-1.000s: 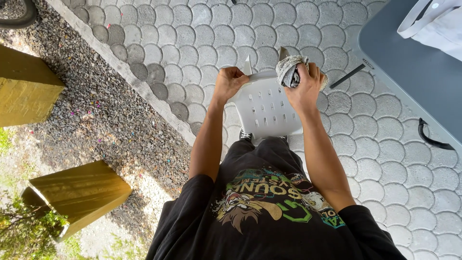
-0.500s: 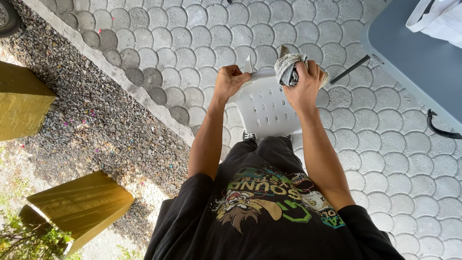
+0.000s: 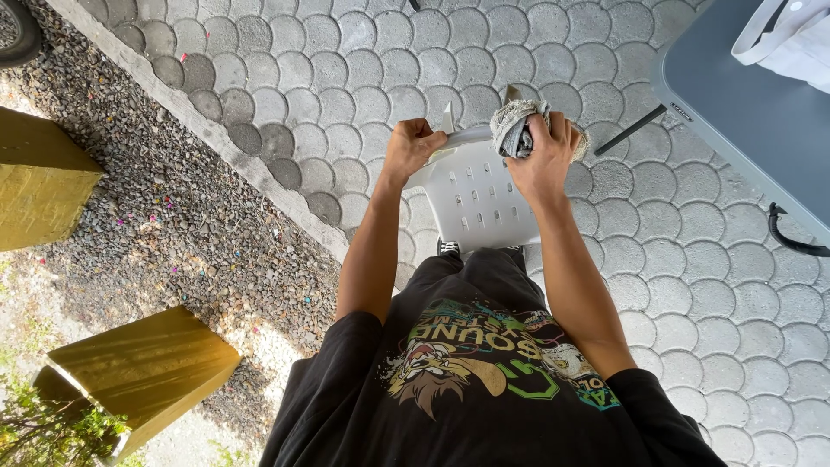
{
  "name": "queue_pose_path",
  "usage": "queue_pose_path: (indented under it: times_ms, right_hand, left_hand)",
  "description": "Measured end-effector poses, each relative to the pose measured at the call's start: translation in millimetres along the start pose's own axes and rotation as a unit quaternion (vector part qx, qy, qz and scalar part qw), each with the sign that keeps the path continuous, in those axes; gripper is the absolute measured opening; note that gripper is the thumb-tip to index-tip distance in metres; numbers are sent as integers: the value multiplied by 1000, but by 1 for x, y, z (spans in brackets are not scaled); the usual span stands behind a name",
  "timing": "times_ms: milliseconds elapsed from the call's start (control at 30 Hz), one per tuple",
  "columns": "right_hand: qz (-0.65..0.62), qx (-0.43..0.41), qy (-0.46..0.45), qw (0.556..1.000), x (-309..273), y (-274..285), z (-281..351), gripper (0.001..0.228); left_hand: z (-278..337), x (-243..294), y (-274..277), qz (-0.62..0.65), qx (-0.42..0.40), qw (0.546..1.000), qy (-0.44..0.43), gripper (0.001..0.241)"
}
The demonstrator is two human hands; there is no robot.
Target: Wiping down plastic chairs with a rag.
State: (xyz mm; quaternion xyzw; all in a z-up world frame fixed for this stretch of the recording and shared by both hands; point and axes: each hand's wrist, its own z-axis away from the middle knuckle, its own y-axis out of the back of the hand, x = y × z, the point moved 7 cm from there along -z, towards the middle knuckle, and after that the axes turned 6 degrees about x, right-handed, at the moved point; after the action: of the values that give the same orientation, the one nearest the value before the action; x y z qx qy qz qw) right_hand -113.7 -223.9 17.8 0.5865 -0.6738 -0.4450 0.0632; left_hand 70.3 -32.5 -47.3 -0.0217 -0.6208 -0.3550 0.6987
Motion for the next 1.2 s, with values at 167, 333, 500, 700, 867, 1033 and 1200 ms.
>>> queue_pose_path:
  times_ms: [167, 333, 500, 700, 867, 1033, 1200]
  right_hand:
    - [5, -1, 5, 1000, 6, 7, -2, 52]
    - [0, -5, -6, 1000, 20, 16, -4, 51]
    - [-1, -7, -8, 1000, 34, 25, -3, 54]
    - [-10, -3, -10, 1000, 55, 33, -5, 45]
    - [-9, -6, -7, 1000, 64, 42, -9, 45]
    - [-23, -10, -6, 1000, 79, 47, -9, 42]
    - [-27, -27, -8, 999, 90, 46, -9, 40]
  left_hand:
    - [0, 2, -10, -4, 15, 1000, -1, 35]
    - [7, 13, -24, -31, 23, 999, 14, 42]
    - [16, 32, -40, -78, 38, 996, 31, 43]
    - [35, 68, -54, -118, 43, 991, 44, 43]
    - [35, 68, -66, -115, 64, 991, 25, 45]
    - [40, 71, -72, -81, 52, 995, 25, 36]
    - [53, 77, -68, 1, 17, 1000, 12, 13]
